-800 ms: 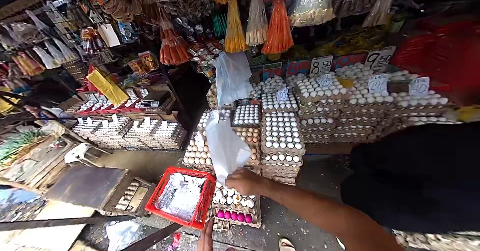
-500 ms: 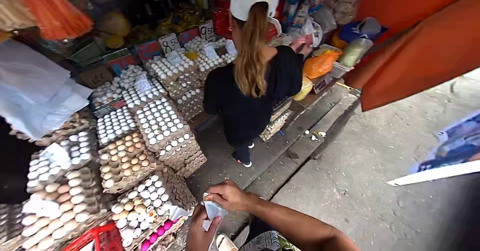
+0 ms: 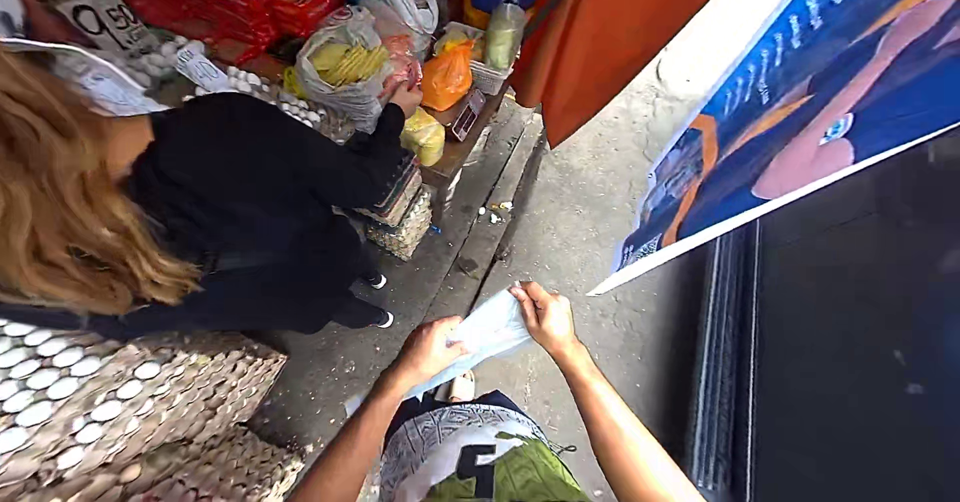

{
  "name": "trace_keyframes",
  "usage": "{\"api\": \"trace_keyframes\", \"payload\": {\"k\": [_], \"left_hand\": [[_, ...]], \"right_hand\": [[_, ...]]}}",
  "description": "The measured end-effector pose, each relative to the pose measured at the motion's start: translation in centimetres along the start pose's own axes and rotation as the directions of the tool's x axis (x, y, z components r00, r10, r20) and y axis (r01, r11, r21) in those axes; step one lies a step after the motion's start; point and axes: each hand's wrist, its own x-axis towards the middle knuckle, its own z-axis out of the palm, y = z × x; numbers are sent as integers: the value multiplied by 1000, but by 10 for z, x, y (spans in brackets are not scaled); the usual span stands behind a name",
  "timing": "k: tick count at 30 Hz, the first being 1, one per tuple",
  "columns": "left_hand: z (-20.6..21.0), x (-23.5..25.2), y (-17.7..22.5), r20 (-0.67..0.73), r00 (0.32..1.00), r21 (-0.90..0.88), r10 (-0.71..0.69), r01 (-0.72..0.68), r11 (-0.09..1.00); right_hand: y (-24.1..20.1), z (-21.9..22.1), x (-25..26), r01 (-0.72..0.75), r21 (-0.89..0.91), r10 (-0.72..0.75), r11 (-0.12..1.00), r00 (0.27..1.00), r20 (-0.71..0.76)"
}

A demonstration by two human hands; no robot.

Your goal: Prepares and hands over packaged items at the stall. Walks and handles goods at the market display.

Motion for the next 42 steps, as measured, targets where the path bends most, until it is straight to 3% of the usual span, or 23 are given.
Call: {"api": "trace_keyframes", "payload": {"k": [4, 7, 9, 11, 13, 16, 20, 22, 25, 28, 30, 32, 35, 37, 38, 40, 41, 42], "left_hand": [[-15, 66, -3, 105, 994, -42, 9, -5, 999], [-30, 105, -18, 190, 980, -3, -66, 68, 998], [-35, 131, -20, 150, 986, -97, -75, 90, 991], [-41, 169, -13, 111, 994, -172, -20, 39, 984], [-51, 217, -6, 77, 995, -194, 59, -43, 980], [-76, 287, -2, 80, 997, -88, 24, -16, 996], [-99, 353, -19, 204, 963, 37, -175, 171, 985], [-105, 374, -29, 133, 959, -65, -251, 261, 963], [-112, 389, -40, -134, 919, -422, -371, 285, 860], [-121, 410, -26, -349, 816, -719, -460, 81, 690], [-115, 428, -20, -354, 817, -793, -455, -4, 610], [-100, 464, -20, -313, 812, -837, -492, 9, 547], [-66, 515, -23, -339, 632, -896, -697, 10, 445], [-51, 542, -21, -400, 502, -891, -767, -17, 454], [-46, 553, -16, -451, 440, -869, -776, -19, 494], [-44, 571, 6, -540, 346, -808, -767, 44, 588], [-46, 580, 19, -566, 311, -781, -763, 94, 618], [-47, 588, 31, -592, 278, -754, -756, 139, 642]], "right_hand": [[51, -44, 56, -165, 289, 147, 943, 986, 80], [92, -62, 100, -235, 288, 206, 928, 970, 129], [115, -58, 130, -295, 385, 193, 874, 940, 282], [126, -43, 161, -406, 448, 97, 796, 817, 568], [137, -13, 196, -437, 456, -6, 775, 717, 697], [172, 20, 266, -413, 390, 129, 823, 805, 579], [248, -4, 374, -339, 308, 183, 889, 879, 439], [284, -25, 422, -355, 274, 230, 894, 888, 398], [334, -30, 474, -427, 208, 324, 880, 859, 396], [362, 0, 527, -438, 135, 309, 889, 791, 528], [362, 36, 556, -430, 178, 225, 885, 730, 645], [359, 72, 593, -402, 209, 132, 892, 672, 729], [363, 123, 654, -248, 142, 9, 958, 523, 853], [353, 152, 696, -100, 55, -13, 993, 377, 926], [339, 165, 712, -76, 61, -31, 995, 340, 940], [292, 191, 735, -237, 171, -99, 956, 288, 953], [264, 207, 739, -407, 204, -117, 890, 229, 966], [236, 223, 740, -570, 177, -129, 802, 124, 984]]}}
